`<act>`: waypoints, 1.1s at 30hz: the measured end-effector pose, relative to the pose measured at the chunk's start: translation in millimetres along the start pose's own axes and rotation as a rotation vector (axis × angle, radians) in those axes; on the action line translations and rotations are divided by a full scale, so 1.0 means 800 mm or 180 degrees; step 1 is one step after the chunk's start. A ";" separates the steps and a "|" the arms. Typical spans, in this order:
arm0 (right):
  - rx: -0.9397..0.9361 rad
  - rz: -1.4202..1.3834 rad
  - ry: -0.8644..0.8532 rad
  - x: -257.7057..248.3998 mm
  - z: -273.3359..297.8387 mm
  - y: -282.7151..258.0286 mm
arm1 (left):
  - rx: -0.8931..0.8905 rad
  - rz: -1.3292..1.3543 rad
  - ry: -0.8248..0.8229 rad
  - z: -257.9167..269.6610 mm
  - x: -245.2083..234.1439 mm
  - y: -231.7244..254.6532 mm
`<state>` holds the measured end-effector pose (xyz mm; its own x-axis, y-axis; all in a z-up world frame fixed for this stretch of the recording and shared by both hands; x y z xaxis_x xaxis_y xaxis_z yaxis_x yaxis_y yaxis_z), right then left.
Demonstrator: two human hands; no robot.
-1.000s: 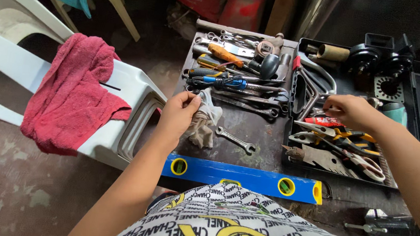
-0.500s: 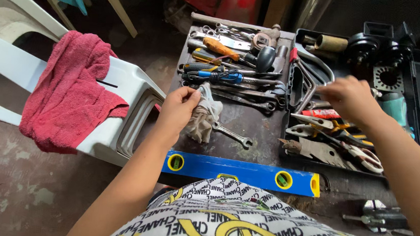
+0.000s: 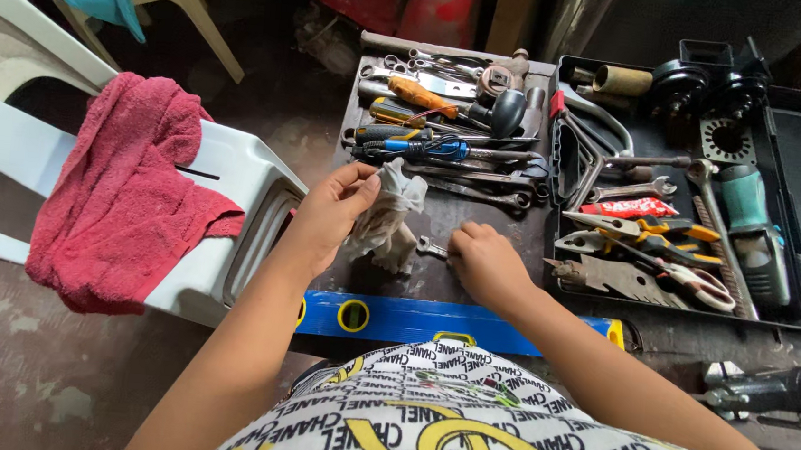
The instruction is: The person picks up hand tools one at a time, wipes them with a cloth, and places them back into the compartments of an open toolbox on the work table.
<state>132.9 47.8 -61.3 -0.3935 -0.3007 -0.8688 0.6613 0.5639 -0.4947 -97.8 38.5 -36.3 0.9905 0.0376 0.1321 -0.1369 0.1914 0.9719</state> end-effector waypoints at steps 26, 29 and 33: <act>0.1548 -0.3831 0.0285 -0.030 0.009 -0.076 | 0.0504 -0.1061 0.0402 -0.010 0.061 0.014; 0.1539 -0.2887 -0.0049 -0.051 0.011 -0.068 | 0.0332 -0.0958 0.0268 -0.018 0.051 -0.007; 0.1223 -0.1940 -0.0635 -0.086 0.017 -0.059 | 0.0436 -0.1146 -0.0044 -0.025 0.050 -0.022</act>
<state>137.5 31.2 21.8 -0.6626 -0.6284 -0.4076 0.5539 -0.0447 -0.8314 -56.0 56.6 -52.2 0.9751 -0.0217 -0.2206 0.2215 0.0570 0.9735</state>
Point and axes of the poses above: each hand's wrist, its own z-axis away from the middle knuckle, its own x-axis out of the palm, y = z × x, the point moved 5 cm from there along -z, towards the middle knuckle, and after that the axes turned 9 degrees about -z, right-handed, at the moved point
